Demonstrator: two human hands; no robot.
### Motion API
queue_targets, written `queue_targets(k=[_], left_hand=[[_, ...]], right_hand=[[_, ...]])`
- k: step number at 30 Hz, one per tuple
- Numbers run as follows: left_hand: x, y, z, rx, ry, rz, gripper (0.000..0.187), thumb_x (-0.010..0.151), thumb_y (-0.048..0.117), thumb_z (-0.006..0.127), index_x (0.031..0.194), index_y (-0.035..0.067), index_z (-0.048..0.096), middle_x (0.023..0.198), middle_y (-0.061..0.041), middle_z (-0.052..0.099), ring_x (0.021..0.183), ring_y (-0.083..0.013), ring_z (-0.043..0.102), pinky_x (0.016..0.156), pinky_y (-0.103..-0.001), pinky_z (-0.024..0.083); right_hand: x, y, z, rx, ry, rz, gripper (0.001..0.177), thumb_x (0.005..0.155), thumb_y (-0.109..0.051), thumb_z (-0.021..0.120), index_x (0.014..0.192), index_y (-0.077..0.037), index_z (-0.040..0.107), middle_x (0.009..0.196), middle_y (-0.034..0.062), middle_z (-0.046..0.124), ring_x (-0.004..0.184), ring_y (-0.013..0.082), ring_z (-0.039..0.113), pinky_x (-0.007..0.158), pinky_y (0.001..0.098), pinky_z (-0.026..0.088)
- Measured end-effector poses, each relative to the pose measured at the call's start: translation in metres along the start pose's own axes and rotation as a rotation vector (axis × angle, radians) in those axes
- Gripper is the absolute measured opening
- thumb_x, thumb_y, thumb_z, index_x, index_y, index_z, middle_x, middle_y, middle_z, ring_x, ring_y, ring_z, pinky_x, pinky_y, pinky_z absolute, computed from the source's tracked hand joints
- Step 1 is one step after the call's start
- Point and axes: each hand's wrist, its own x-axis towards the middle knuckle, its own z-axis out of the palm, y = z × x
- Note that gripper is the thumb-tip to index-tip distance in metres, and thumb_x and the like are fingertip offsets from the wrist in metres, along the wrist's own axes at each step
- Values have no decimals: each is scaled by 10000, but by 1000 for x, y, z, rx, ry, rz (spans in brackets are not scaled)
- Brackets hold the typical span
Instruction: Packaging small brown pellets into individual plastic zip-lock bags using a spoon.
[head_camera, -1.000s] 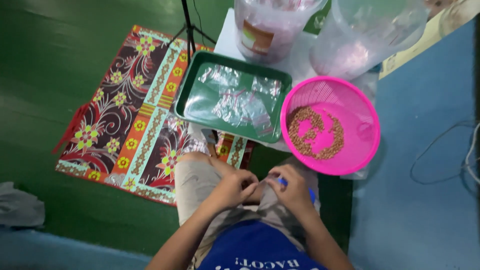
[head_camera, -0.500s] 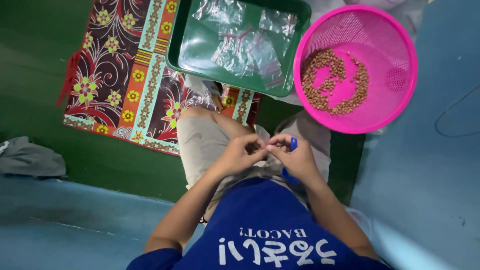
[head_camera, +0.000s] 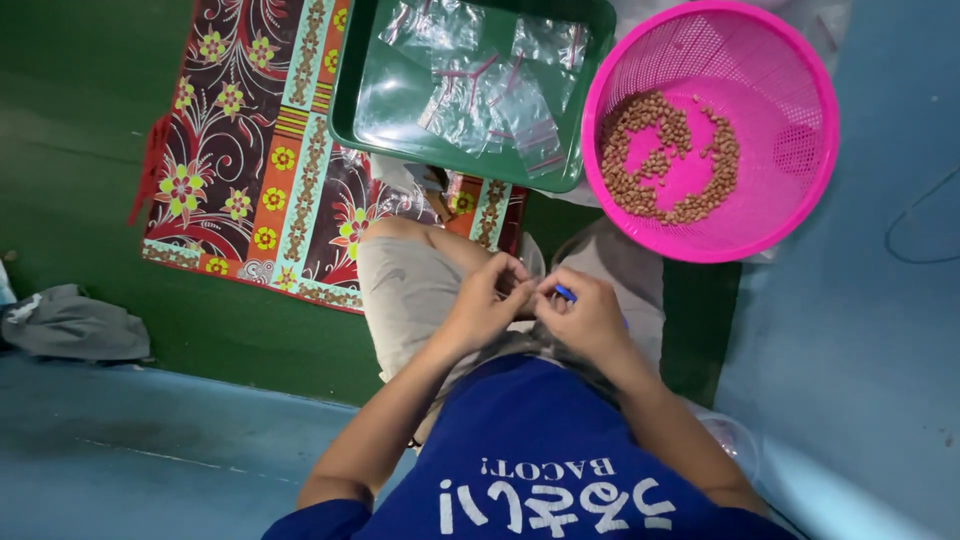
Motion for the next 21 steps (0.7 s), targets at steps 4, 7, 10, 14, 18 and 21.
queue_targets(k=[4,7,10,14,18,21], left_hand=[[-5,7,-4,138,58,112,128,896,105,730,990,82,645,819,-150,716,770,-353,733,631,-383,613],[-9,17,-6,378,96,325,127,861,78,752,937,141,672,800,-55,681,753,-284,730,602,-338,607],[-15,24,-5,681,104,528,87,910,110,698,969,170,675,944,-59,686,842,-273,720,654,-353,614],[-12,8,-7,915,133,762,254,902,198,647,1151,216,697,996,-62,634,834,-270,657,678,-328,551],[-15,23,-16,1049,50,805,464,774,188,770,1230,177,684,977,-88,632,835,-293,666,680,-346,545],[-13,12,-18,992,53,749,195,872,178,716,1066,158,716,1022,-78,660,806,-276,685,634,-333,536]], right_hand=[[4,-1,-1,-19,13,66,105,733,-175,828,803,-167,751,487,20,558,459,129,573,487,245,497],[9,2,0,0,60,155,79,736,-188,809,783,-179,747,450,7,516,434,106,533,470,254,468],[7,11,2,39,70,176,99,723,-185,809,789,-167,737,444,9,515,430,107,527,475,263,460],[7,14,-5,-73,-16,174,134,732,-283,814,804,-211,727,508,13,593,538,178,641,579,332,527],[6,2,-16,-98,-70,76,166,732,-273,824,828,-186,721,589,54,654,624,225,685,620,378,543],[10,-19,-28,-42,-90,-31,168,758,-232,830,883,-160,745,586,96,594,596,272,651,614,402,542]])
